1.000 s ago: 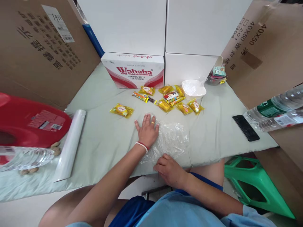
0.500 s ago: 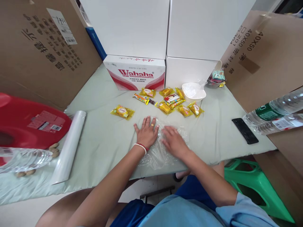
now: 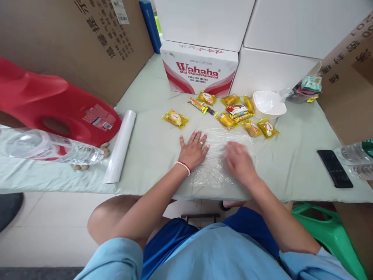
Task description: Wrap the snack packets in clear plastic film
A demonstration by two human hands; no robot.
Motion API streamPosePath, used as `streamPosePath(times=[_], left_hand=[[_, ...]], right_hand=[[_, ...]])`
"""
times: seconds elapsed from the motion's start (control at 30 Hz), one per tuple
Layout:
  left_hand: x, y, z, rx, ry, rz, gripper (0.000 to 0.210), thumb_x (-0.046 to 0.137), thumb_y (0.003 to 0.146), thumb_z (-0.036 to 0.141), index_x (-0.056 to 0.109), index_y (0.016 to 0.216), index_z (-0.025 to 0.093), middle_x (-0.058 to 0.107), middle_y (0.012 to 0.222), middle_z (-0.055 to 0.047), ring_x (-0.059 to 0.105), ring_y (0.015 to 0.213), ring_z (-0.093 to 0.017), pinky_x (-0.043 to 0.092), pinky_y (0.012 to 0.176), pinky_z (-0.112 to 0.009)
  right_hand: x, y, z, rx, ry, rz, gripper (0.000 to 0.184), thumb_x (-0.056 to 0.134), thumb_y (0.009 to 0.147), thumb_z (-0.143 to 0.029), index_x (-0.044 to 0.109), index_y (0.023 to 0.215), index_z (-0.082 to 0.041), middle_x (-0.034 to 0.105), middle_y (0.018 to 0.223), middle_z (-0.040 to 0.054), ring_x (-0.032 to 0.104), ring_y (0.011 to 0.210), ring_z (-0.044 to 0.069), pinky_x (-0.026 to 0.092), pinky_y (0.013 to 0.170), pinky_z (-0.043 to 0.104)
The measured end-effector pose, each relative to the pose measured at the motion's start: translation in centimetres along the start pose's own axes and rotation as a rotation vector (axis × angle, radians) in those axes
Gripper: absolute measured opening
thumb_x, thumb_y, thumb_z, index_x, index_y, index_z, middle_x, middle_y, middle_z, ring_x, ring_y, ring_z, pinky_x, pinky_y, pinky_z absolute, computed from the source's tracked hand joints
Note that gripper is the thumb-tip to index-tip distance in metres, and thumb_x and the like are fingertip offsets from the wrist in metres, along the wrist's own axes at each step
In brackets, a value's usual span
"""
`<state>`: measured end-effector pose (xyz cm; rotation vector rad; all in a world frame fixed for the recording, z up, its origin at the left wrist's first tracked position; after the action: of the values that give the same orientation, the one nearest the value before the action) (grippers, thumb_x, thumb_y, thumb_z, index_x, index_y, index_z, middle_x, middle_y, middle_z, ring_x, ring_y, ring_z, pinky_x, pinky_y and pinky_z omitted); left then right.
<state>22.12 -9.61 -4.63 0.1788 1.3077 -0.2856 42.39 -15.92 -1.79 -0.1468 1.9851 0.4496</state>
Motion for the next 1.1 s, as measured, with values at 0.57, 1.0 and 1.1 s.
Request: streamPosePath(times=[0.57, 1.0, 1.1], left_hand=[[-5.9, -0.6, -1.5, -0.211, -0.287, 0.451, 0.031, 0.048, 0.098, 0.026, 0.071, 0.117, 0.015, 0.063, 0.142, -0.018, 0.05, 0.144, -0.031, 0.038, 0.126, -0.048], [-0.8, -0.8, -0.9, -0.078, 0.079, 0.014, 0.064, 0.022, 0.109, 0.045, 0.033, 0.167, 0.019, 0.028, 0.174, -0.013, 0.031, 0.161, -0.03, 0.015, 0.13, -0.07], [-1.1, -0.8, -1.3, -0.095, 0.091, 0.017, 0.066, 0.02, 0.109, 0.046, 0.032, 0.167, 0.017, 0.027, 0.174, -0.014, 0.03, 0.162, -0.031, 0.016, 0.129, -0.072]], right_hand=[[-0.5, -1.0, -5.6, -0.069, 0.297, -0.096, 0.039, 0.044, 0.111, -0.035, 0.07, 0.136, -0.022, 0.072, 0.138, 0.0137, 0.065, 0.132, 0.026, 0.052, 0.114, 0.048], [3.5, 5.0, 3.6, 0.164, -0.108, -0.145, 0.057, 0.04, 0.111, -0.043, 0.048, 0.161, -0.015, 0.038, 0.172, 0.0136, 0.028, 0.163, 0.033, 0.018, 0.133, 0.058], [2.8, 6.1, 4.3, 0.17, -0.083, -0.138, 0.055, 0.038, 0.112, -0.04, 0.053, 0.157, -0.013, 0.045, 0.169, 0.0141, 0.034, 0.16, 0.032, 0.022, 0.133, 0.055]])
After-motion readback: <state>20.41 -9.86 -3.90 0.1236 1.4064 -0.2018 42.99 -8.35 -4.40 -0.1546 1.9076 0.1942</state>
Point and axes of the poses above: each hand's wrist, its own y-axis towards the middle knuckle, its own x-axis out of the palm, z = x × y, the point moved 4 cm from there along y, towards the middle knuckle
